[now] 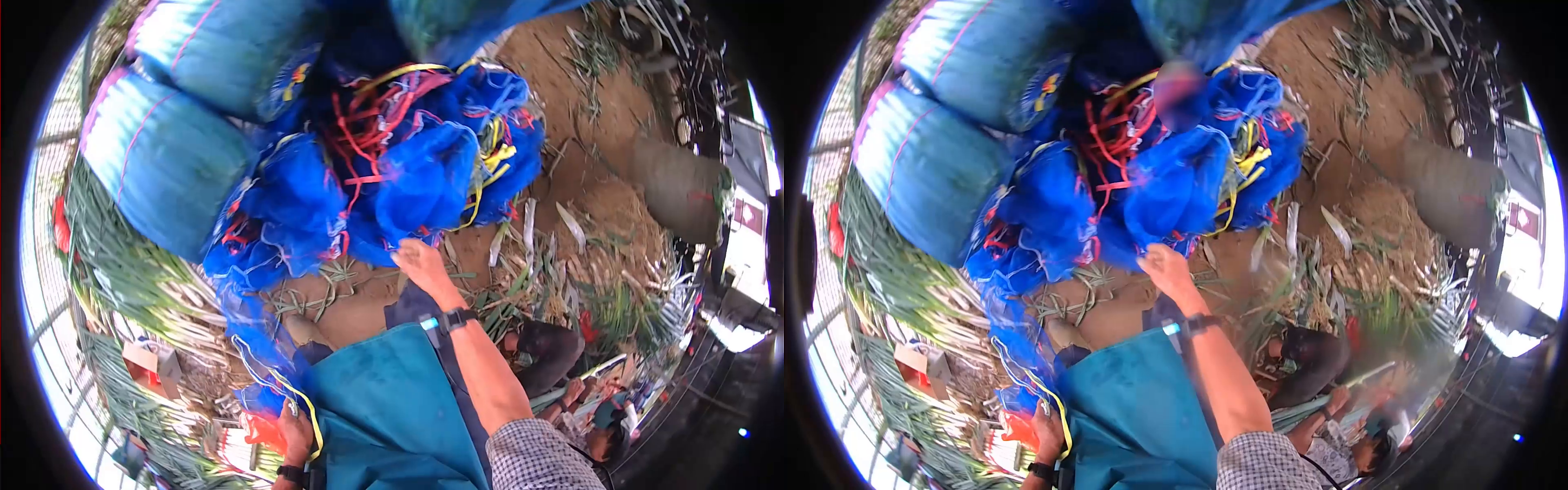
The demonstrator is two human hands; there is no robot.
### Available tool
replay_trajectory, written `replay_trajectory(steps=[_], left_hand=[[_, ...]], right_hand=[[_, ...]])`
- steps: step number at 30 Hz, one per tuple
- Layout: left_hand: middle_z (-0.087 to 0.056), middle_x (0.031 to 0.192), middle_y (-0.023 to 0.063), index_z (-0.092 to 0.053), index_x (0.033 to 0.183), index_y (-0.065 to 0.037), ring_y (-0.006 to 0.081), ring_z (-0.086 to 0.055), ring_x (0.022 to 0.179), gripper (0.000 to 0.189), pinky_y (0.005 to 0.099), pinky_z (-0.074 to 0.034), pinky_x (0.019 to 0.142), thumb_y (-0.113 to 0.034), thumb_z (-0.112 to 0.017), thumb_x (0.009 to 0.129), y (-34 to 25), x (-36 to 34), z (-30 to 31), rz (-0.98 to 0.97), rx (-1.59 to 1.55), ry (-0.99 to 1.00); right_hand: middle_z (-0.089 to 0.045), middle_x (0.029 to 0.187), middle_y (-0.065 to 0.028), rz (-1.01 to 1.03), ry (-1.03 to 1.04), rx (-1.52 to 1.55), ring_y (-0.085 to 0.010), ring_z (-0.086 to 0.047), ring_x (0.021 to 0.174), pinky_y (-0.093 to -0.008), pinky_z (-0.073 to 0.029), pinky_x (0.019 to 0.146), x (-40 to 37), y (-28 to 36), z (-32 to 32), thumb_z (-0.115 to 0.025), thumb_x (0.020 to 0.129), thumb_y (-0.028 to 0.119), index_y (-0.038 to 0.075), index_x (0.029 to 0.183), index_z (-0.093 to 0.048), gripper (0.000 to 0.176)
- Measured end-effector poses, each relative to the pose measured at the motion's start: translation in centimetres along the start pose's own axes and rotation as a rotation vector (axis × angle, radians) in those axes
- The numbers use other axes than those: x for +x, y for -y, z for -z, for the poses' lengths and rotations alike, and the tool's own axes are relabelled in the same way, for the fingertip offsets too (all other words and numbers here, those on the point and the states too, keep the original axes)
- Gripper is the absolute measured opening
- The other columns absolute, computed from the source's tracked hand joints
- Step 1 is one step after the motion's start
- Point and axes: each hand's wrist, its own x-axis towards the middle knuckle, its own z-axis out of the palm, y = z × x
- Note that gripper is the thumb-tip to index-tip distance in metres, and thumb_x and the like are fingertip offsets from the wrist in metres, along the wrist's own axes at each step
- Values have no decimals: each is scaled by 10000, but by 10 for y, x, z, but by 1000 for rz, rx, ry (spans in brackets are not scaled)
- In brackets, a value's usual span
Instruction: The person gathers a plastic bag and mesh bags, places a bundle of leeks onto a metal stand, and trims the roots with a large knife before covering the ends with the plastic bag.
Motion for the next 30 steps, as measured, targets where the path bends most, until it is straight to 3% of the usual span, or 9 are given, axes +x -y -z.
replay_trajectory(steps=[3, 8, 12, 16, 18, 20, 22, 26, 30], left_hand=[[-657, 1018, 310, -536, 1259, 102, 457, -642, 938, 396, 467, -511, 832, -40, -543, 890, 3, 9, -3, -129, 128, 15], [-600, 1194, 333, -293, 1439, 89, 464, -596, 1104, 606, 465, -471, 940, -72, -533, 906, -24, 15, -16, -67, 175, 45], [-627, 1164, 269, -248, 1471, 66, 368, -636, 1029, 650, 433, -487, 881, -72, -556, 916, -145, 30, -31, 74, 30, 150], [-623, 1164, 234, -335, 1432, 72, 326, -611, 1021, 581, 414, -474, 930, -83, -579, 928, -197, 97, -78, -464, 190, -23], [-605, 1189, 219, -368, 1422, 62, 309, -587, 1074, 561, 393, -453, 969, -100, -587, 931, -287, 136, -95, -380, 57, 63], [-579, 1223, 197, -394, 1411, 51, 300, -562, 1110, 562, 387, -444, 977, -137, -603, 924, -351, 187, -124, -489, -49, 60], [-586, 1220, 198, -444, 1361, 33, 299, -572, 1116, 474, 397, -449, 961, -108, -575, 928, -390, 243, -154, -561, -316, 197], [-619, 1102, 229, -513, 1259, 47, 325, -598, 1039, 339, 428, -470, 899, -36, -521, 930, -458, 304, -180, -905, -457, 218], [-616, 1098, 230, -522, 1235, 52, 345, -593, 1031, 331, 426, -471, 896, -31, -524, 915, -399, 293, -121, -764, -377, 238]], right_hand=[[-707, 920, -149, -110, -222, 183, -177, -674, 829, -333, -534, 708, -38, -41, 73, -791, 819, 328, -39, 1156, -631, 523], [-663, 1095, -112, -254, -592, 40, -189, -628, 971, -357, -517, 822, -19, -143, 221, -770, 829, 377, -19, 1254, -587, 610], [-642, 1169, -81, -230, -480, 202, -200, -600, 1034, -354, -495, 871, 34, -150, 340, -765, 820, 435, -5, 1315, -564, 691], [-598, 1252, -135, -240, -569, 63, -185, -578, 1098, -322, -465, 920, 115, -122, 389, -748, 828, 469, -70, 1461, -333, 929], [-580, 1290, -171, -174, -605, 97, -203, -560, 1158, -325, -449, 963, 155, -113, 393, -744, 828, 479, -99, 1483, -284, 987], [-546, 1351, -192, -154, -641, -80, -239, -499, 1272, -359, -399, 1053, 199, -102, 369, -704, 860, 492, -49, 1494, -307, 923], [-535, 1342, -198, -185, -327, -331, -310, -499, 1278, -392, -410, 1042, 226, -96, 318, -488, 969, 225, 50, 1417, -459, 482], [-544, 1290, -207, 11, 98, -497, -328, -511, 1228, -410, -416, 1003, 243, -71, 129, -496, 964, 226, 42, 1367, -470, 444], [-553, 1239, -215, 91, 289, -353, -345, -523, 1178, -427, -422, 965, 190, -33, -40, -504, 958, 227, 34, 1316, -481, 408]])
